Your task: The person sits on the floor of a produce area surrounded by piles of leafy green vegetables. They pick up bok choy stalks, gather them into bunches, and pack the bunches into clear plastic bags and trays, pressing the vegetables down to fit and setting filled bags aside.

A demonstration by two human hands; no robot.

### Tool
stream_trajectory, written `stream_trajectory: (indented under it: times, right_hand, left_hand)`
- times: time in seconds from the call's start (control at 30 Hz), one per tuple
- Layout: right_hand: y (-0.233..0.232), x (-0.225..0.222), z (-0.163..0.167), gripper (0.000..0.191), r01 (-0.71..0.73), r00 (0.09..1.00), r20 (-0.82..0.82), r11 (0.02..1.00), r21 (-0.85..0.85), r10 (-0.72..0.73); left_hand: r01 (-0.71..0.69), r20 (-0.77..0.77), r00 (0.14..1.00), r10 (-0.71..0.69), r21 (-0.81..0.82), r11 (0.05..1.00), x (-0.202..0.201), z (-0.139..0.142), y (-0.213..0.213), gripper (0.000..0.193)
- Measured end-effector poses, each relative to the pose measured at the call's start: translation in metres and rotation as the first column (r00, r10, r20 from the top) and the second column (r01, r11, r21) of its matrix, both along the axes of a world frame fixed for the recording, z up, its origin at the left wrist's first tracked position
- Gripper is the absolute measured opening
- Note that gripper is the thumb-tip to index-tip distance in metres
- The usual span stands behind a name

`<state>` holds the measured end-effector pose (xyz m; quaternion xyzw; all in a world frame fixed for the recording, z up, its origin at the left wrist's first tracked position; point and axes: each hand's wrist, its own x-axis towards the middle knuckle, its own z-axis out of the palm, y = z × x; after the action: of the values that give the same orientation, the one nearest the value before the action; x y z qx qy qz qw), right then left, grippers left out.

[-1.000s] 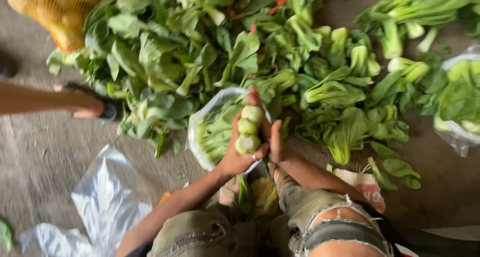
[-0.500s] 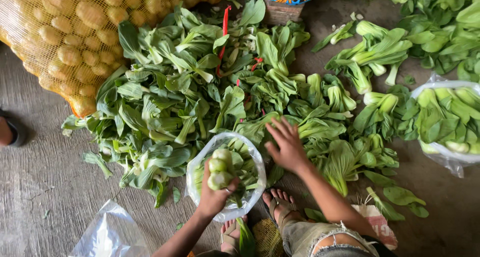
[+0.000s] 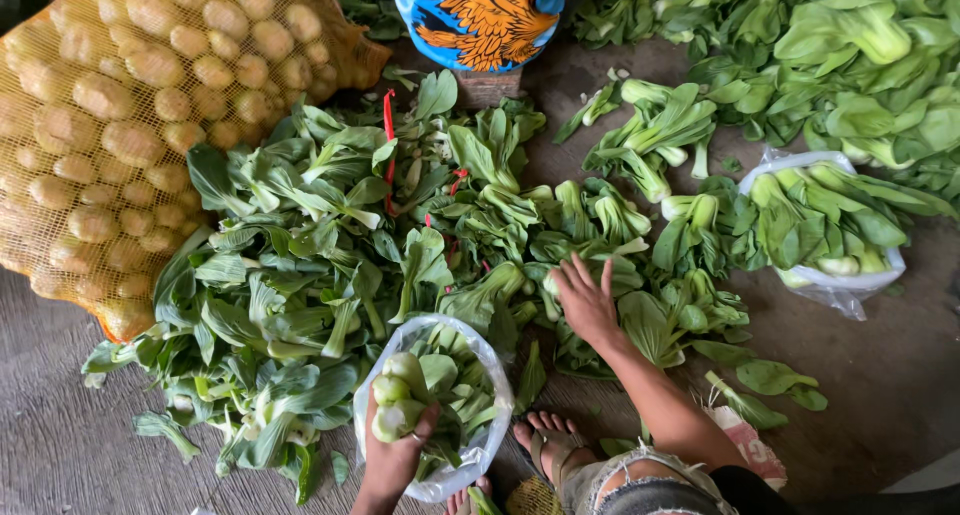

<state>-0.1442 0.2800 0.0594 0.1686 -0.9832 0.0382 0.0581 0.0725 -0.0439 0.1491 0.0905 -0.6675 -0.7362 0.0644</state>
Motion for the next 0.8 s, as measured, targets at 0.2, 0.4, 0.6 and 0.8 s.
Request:
stream_trajectory:
  times: [0.2,0.4,0.6,0.8]
  right_hand:
    - [0.010,0.006,0.051,0.055,-0.125,0.938,-0.289,0.595,-0.794,-0.188]
    - [0.019,0.022,0.100,0.068,-0.217,0.890,-0.414,0.624,-0.751,-0.189]
    - [0.005,0.037,0.093,0.064,-0.188,0.980,-0.166,0.249,-0.950,0.109]
    - [-0.032,0.080,0.101,0.063,-0.123,0.946,0.008,0.381,-0.916,0.324]
  left_hand:
    - [0.059,0.068,0.996,-0.062,0.043,0.997,0.004,0.001,-0.003,0.060]
    - [0.100,0.006,0.995,-0.100,-0.037,0.994,0.001,-0.003,0.000,0.067]
    - [0.237,-0.156,0.954,-0.257,-0.132,0.962,0.007,0.006,-0.001,0.088]
    - [0.438,-0.184,0.881,-0.435,-0.029,0.899,-0.004,0.018,0.013,0.100]
